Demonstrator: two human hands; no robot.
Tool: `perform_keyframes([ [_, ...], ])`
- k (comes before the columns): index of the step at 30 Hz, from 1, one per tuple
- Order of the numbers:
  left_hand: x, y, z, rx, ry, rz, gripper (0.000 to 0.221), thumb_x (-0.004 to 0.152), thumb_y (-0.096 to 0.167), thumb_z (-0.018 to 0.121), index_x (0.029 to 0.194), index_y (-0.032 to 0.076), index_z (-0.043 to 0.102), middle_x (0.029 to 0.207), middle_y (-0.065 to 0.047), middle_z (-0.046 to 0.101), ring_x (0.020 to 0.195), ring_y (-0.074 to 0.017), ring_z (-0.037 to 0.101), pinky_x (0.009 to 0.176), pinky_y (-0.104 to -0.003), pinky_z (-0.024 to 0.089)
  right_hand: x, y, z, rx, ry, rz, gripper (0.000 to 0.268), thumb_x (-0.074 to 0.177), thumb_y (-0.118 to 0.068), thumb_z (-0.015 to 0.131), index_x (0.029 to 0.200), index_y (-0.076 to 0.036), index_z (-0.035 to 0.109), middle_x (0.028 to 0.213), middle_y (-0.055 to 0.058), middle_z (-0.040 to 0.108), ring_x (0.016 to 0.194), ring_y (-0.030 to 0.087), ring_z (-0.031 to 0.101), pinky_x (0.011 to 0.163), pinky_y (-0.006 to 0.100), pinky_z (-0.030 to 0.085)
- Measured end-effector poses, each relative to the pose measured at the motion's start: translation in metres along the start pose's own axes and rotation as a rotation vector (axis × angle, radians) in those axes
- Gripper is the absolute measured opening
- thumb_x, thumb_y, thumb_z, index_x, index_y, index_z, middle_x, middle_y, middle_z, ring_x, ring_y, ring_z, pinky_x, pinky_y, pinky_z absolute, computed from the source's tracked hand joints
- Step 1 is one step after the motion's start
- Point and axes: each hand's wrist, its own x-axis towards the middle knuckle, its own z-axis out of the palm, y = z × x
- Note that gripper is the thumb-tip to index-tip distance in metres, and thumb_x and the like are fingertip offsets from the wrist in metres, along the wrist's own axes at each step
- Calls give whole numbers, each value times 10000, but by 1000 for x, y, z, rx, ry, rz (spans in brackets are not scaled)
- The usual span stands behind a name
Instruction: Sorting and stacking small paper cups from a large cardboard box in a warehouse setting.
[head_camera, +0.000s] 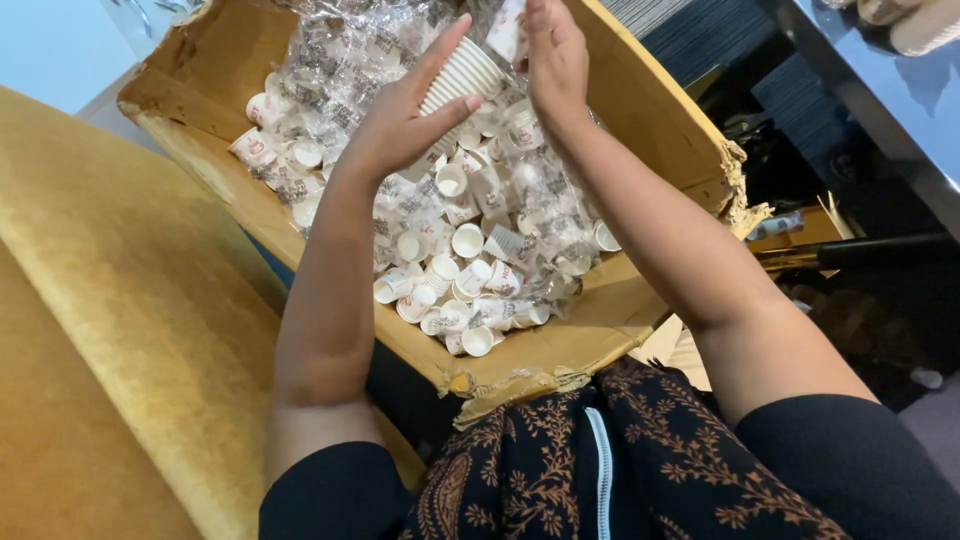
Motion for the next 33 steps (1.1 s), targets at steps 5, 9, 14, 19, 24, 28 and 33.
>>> perform_keyframes([
  [5, -1, -4, 1, 30, -1, 125, 766, 1050, 484, 678, 1659, 369, 228, 1623, -183, 508, 1440, -430, 523, 1168, -475, 450, -14, 35, 2, -31, -223, 90, 661, 1123, -629, 337, 944, -39, 576, 835, 14, 573, 743, 110, 507, 720, 312, 441],
  [9, -5, -2, -2, -17, -33, 158, 749, 1048, 436, 688, 1655, 353, 256, 1608, -194, 533, 1418, -422, 552, 1152, -459, 461, -24, -11, 15, -84, -559, -92, 766, 1144, -626, 200, 1382, 41, 492, 1198, 97, 640, 1159, 190, 592, 1001, 373, 437],
  [14, -1, 0, 2, -69, 65, 21, 714, 1021, 477, 681, 1623, 387, 309, 1419, -163, 707, 1230, -313, 740, 1035, -411, 576, -33, 12, 24, -2, -308, 423, 578, 1076, -547, 268, 1194, -65, 566, 968, 73, 643, 927, 220, 640, 875, 430, 548],
  [19, 4, 4, 8, -78, 88, 24, 728, 1019, 514, 660, 1622, 369, 278, 1403, -166, 709, 1138, -293, 771, 984, -399, 601, -96, 47, 36, -1053, -1104, 379, 485, 1004, -335, 516, 1458, -170, 471, 1221, 185, 671, 974, 354, 700, 916, 463, 519],
  [24, 2, -11, 11, 85, -20, 283, 712, 1079, 469, 655, 1665, 324, 278, 1514, -229, 617, 1246, -451, 654, 1054, -489, 515, -102, 118, 17, -1383, -1142, -228, 198, 993, -199, 536, 1028, -95, 701, 921, 95, 743, 826, 306, 735, 688, 454, 565],
  [28, 3, 1, 4, 108, -70, 145, 717, 1018, 489, 642, 1628, 355, 289, 1380, -193, 689, 1161, -413, 707, 1009, -479, 543, -55, 71, 3, -1218, -908, -186, 150, 934, -273, 641, 869, -179, 737, 789, 71, 720, 771, 303, 709, 655, 471, 535],
  [33, 5, 10, 3, 122, -103, -33, 749, 963, 496, 649, 1610, 382, 290, 1311, -198, 705, 1108, -391, 729, 947, -461, 559, -22, 2, -6, -1082, -655, 59, 551, 613, -345, 926, 986, -96, 606, 743, 37, 720, 724, 299, 696, 611, 443, 516],
])
